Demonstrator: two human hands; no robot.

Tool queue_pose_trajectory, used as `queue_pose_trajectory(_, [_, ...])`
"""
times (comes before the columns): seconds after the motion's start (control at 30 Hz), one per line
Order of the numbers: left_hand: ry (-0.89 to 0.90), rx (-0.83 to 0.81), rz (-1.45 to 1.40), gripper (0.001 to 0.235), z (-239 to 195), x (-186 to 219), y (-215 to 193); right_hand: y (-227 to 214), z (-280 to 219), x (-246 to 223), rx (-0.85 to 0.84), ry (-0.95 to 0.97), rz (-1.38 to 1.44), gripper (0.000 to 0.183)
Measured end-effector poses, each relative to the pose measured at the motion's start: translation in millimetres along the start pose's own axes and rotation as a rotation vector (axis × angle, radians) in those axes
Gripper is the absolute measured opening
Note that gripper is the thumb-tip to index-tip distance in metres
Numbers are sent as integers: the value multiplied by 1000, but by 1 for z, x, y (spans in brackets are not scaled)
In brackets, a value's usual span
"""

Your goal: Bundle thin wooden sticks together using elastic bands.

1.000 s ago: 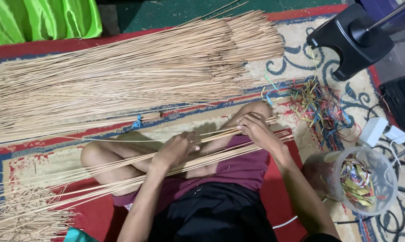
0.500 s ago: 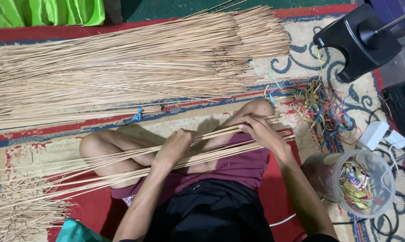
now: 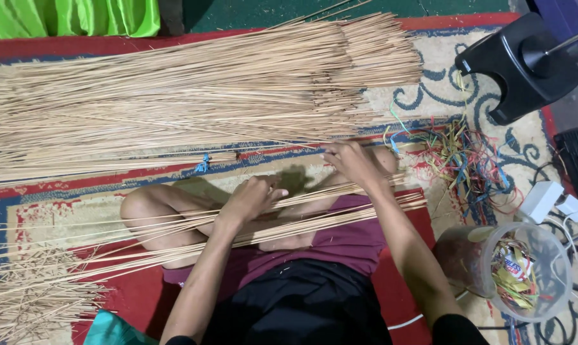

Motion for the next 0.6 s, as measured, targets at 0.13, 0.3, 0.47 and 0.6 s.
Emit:
queue_pose_trajectory(0.13, [-82, 110, -9, 40, 13, -39, -39, 49, 78, 13, 12, 28, -39, 17])
queue_pose_trajectory(0.3, [-205, 319, -4, 38, 3, -91, -102, 128, 134, 72, -114, 127, -254, 14])
queue_pose_trajectory(0.47, [-214, 369, -121, 38, 13, -122, -114, 142, 147, 101, -59, 146, -324, 16])
queue_pose_trajectory(0.6, [-224, 373, -231, 38, 6, -113, -118, 105, 141, 123, 74, 197, -182, 31])
Point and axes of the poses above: each hand's wrist, its own z-axis towards the middle knuckle, its own y-axis out of the palm, x = y × z, the point moved 10 cm from there along z, towards the middle knuckle, and after that the axes turned 11 degrees about -y, right-handed, at the moved point
